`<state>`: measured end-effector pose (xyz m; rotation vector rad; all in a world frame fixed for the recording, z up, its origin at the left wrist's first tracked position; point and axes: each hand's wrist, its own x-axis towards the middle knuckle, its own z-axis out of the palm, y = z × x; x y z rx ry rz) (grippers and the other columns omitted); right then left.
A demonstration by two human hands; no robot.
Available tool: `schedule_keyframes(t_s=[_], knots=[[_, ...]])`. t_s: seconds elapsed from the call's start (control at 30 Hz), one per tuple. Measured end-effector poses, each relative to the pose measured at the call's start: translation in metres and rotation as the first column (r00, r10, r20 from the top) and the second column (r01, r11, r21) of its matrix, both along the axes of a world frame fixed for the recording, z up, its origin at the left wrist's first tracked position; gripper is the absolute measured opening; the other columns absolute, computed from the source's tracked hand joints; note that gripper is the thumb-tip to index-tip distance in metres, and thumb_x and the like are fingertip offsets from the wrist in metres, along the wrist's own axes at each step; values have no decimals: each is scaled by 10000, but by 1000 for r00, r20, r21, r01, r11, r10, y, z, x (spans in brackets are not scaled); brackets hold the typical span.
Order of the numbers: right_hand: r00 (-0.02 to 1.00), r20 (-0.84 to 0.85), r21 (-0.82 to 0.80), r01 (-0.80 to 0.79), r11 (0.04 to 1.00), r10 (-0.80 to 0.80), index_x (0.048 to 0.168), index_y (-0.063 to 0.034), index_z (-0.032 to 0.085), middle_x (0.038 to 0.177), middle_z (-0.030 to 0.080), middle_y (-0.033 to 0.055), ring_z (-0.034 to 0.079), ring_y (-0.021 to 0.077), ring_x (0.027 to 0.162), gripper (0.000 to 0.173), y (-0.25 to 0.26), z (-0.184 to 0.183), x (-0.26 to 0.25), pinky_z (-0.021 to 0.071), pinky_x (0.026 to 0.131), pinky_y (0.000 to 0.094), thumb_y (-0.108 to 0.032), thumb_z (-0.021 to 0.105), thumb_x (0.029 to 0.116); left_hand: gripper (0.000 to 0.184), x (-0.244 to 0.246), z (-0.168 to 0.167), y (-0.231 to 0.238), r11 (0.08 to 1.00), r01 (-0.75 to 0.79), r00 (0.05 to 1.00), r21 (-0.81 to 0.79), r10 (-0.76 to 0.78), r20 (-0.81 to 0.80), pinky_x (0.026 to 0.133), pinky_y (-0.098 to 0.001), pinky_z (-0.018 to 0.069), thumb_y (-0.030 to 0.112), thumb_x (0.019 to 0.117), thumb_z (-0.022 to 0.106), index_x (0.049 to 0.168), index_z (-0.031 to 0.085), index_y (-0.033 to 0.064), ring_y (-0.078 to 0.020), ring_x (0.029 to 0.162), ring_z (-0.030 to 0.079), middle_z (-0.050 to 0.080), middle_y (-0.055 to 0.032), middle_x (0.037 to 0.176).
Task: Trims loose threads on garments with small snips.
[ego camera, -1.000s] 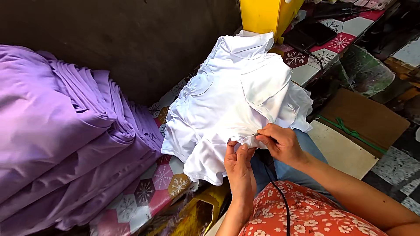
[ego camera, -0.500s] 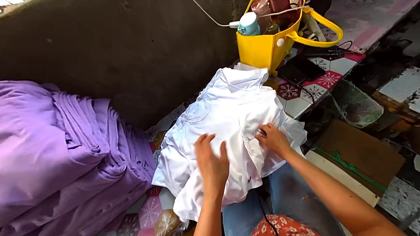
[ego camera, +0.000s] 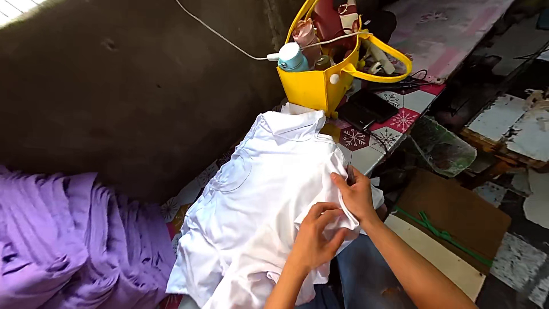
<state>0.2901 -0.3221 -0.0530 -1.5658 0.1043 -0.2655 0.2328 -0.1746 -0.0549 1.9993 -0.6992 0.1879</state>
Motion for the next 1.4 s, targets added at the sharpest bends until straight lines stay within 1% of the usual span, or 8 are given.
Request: schedule_keyframes(t_s=[0.1, 0.37, 0.57, 0.77, 0.9, 1.03, 1.23, 1.4], knots=[[958, 250, -231, -79, 970, 138, 957, 24, 739, 881, 706, 67, 615, 5, 755, 186, 4, -8, -17, 505, 702, 142, -148, 667, 947, 335, -1, 18, -1, 930, -254, 950, -265, 188, -250, 825, -273, 594, 160, 967, 637, 1169, 609, -106, -89, 978, 695, 687, -117, 1151], [922, 282, -329, -168, 929, 266, 953, 19, 765, 989, 737, 117, 673, 36, 870, 193, -5, -12, -39, 528, 790, 141, -130, 644, 969, 126, 20, 40, -11, 847, -493, 719, -201, 267, -642, 708, -262, 617, 70, 978, 644, 1044, 658, -36, -99, 763, 719, 719, -61, 905], [923, 363, -588, 119, 800, 129, 932, 19, 741, 851, 712, 136, 678, 188, 687, 128, -9, -9, -48, 554, 597, 297, -58, 641, 908, 90, 16, 40, -6, 850, -517, 817, 102, 526, -237, 635, -196, 543, 85, 891, 685, 893, 736, 12, -6, 639, 647, 715, -21, 743], [998, 57, -745, 17, 667, 38, 973, 93, 685, 939, 686, 250, 698, 386, 776, 189, -61, -70, -70, 563, 644, 545, -45, 709, 846, 112, -21, -12, 43, 764, -530, 840, 367, 532, 105, 681, -423, 580, -13, 845, 665, 935, 722, -47, -280, 750, 702, 711, -176, 869], [991, -122, -595, -124, 794, 63, 1048, 84, 695, 974, 687, 234, 676, 327, 831, 267, -59, -96, -95, 559, 741, 474, -139, 719, 902, 211, -29, -48, 43, 833, -422, 905, 358, 360, 227, 848, -443, 562, -67, 893, 588, 949, 772, 22, -364, 983, 680, 720, -187, 1066], [996, 84, -465, 17, 885, 25, 1062, 49, 719, 947, 657, 130, 530, 57, 722, 333, -61, -65, -99, 440, 629, 172, -236, 759, 894, 215, -31, -35, 38, 867, -297, 954, 400, 290, 79, 869, -430, 569, -49, 877, 560, 957, 753, 2, -322, 992, 703, 740, -155, 1063], [943, 130, -613, -167, 772, 308, 1037, -25, 773, 1028, 735, 159, 729, 266, 811, 248, -26, -71, -67, 598, 670, 442, -243, 733, 925, 223, -27, -22, 4, 836, -404, 892, 372, 450, -42, 763, -405, 601, 65, 993, 546, 1105, 691, -61, -277, 836, 724, 716, -192, 1009], [951, -94, -302, -311, 901, 296, 953, -5, 738, 851, 703, 42, 599, 7, 730, 185, -23, -63, -60, 489, 694, 169, -161, 643, 982, 415, -24, -38, -8, 904, -367, 894, 220, 408, -186, 767, -343, 609, 232, 900, 772, 1214, 698, -28, -229, 865, 721, 678, -221, 1168]])
